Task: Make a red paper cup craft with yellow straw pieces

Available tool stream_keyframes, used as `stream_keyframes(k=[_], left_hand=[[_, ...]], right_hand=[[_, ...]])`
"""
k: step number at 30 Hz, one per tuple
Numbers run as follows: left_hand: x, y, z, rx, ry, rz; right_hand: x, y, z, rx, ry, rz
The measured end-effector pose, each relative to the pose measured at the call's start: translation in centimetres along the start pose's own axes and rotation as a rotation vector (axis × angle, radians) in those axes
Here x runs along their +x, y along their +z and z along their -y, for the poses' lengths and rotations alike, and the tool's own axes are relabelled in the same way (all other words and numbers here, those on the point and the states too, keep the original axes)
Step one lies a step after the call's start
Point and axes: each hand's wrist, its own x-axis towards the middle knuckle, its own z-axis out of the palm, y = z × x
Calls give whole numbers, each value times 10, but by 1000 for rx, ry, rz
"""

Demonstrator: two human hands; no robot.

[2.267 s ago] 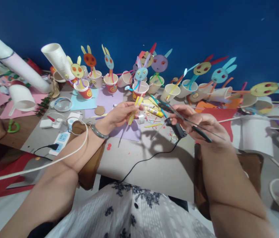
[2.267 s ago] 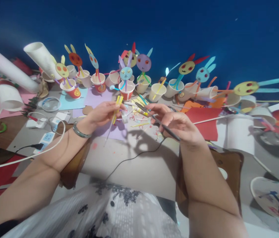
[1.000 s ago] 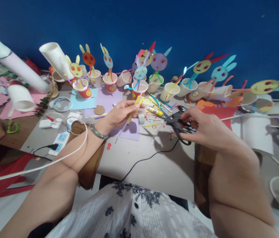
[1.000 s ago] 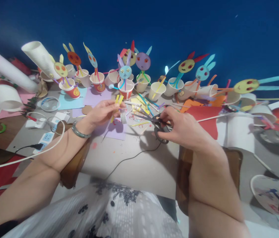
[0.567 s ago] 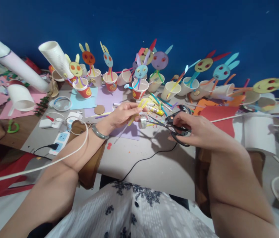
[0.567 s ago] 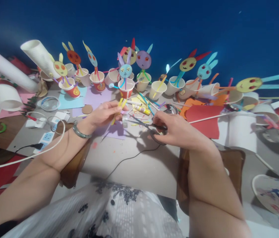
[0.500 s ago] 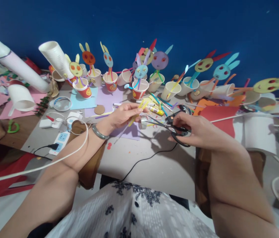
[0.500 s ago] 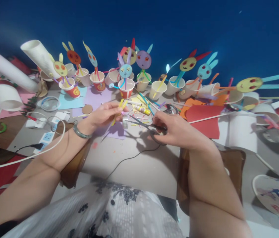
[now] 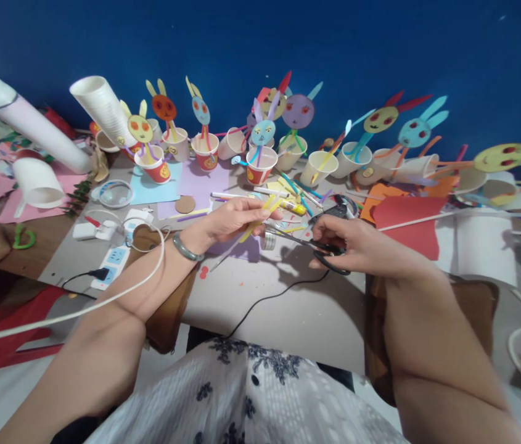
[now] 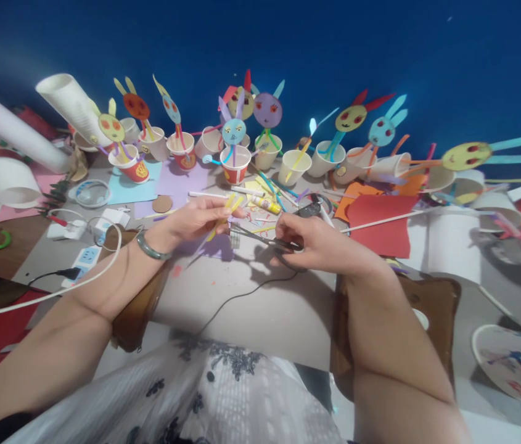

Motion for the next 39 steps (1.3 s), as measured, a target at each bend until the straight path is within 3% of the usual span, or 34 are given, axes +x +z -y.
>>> stream_keyframes(k=[10, 29, 35, 39], left_hand=[[-2, 0, -1, -22, -53, 55], [-2, 0, -4, -42, -75, 78], [-1, -3, -2, -62, -68, 35], [-1, -5, -4, -34, -57, 27]], right_hand=[[3, -3, 4, 128, 9, 123], [1, 0, -7, 114, 35, 72], [-2, -5, -8, 150, 59, 86], [-5, -12, 0, 131, 42, 204]])
